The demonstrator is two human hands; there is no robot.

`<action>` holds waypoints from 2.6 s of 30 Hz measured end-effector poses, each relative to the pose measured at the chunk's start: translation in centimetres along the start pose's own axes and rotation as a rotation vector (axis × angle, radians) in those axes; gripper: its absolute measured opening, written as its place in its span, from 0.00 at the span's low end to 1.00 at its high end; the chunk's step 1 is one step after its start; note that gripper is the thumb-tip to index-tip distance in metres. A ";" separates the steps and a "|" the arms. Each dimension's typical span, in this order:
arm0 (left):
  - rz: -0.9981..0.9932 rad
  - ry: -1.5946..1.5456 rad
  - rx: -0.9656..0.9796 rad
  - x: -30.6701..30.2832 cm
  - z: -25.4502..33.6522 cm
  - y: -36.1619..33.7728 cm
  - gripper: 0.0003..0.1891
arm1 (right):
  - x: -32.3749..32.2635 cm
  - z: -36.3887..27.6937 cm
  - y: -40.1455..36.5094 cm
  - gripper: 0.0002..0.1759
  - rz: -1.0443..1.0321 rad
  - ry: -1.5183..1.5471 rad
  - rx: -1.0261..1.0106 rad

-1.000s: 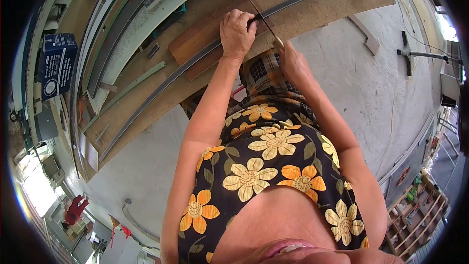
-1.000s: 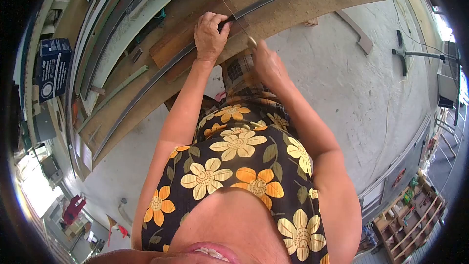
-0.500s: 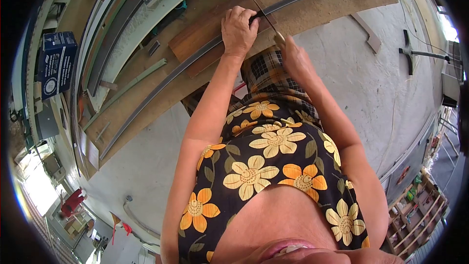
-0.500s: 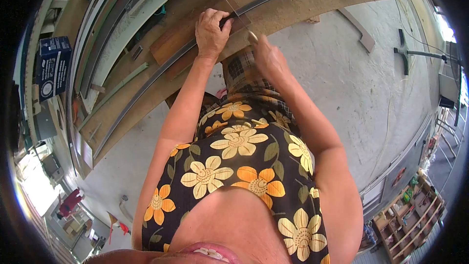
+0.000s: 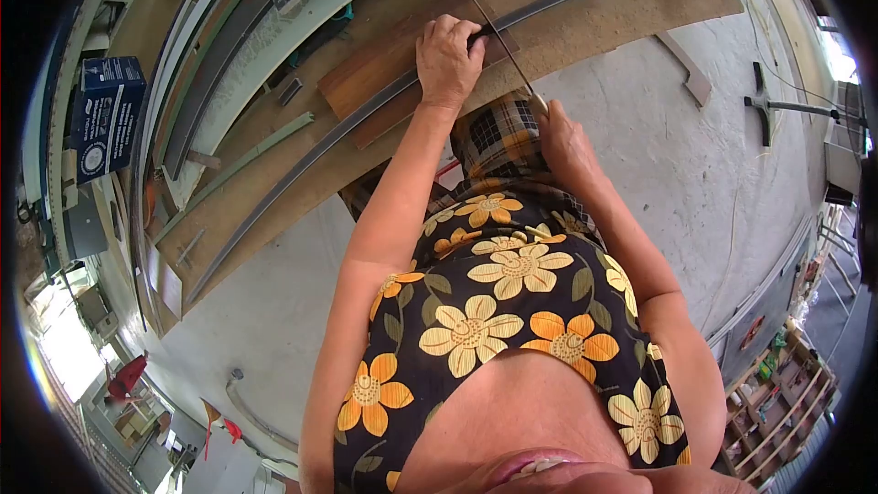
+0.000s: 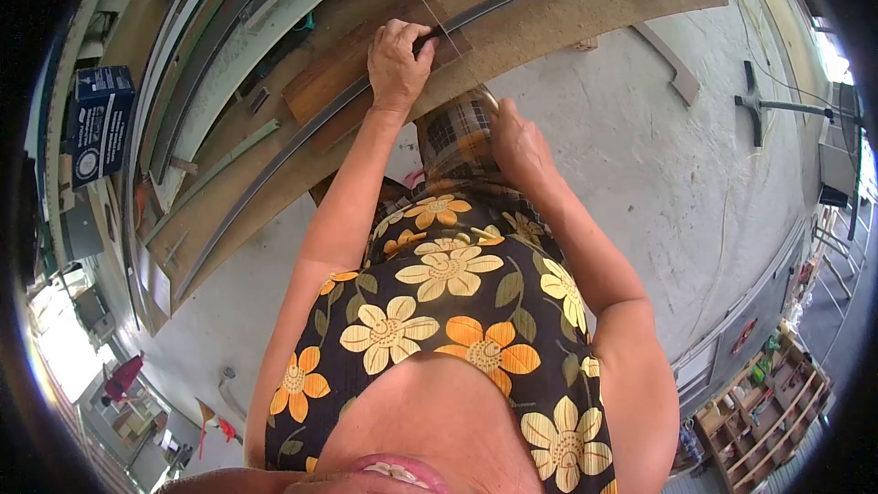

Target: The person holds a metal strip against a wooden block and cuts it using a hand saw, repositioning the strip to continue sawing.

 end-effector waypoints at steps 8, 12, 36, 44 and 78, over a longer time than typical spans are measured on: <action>0.006 0.020 0.014 0.3 -0.1 0.1 0.10 | 1.2 -2.1 5.8 0.13 0.060 0.047 -0.138; 0.007 0.029 0.013 0.1 0.0 -0.1 0.09 | 1.1 0.6 2.2 0.11 0.029 0.020 -0.080; -0.003 0.019 0.005 0.2 0.0 -0.1 0.10 | -0.3 2.9 -3.1 0.12 -0.003 0.023 -0.010; 0.040 0.018 0.041 0.2 -0.1 -0.3 0.10 | -3.1 -0.1 -2.0 0.11 0.088 0.127 -0.132; 0.013 0.012 0.008 0.1 0.1 -0.2 0.10 | 0.7 -1.1 3.3 0.13 0.042 0.062 -0.120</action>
Point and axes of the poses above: each hand's wrist, its own y-axis towards the middle knuckle, its own x-axis out of the palm, z = x × y, the point moved 1 cm from there along y, towards the middle knuckle, and after that the axes turned 10 degrees about y, right-handed, at the moved point
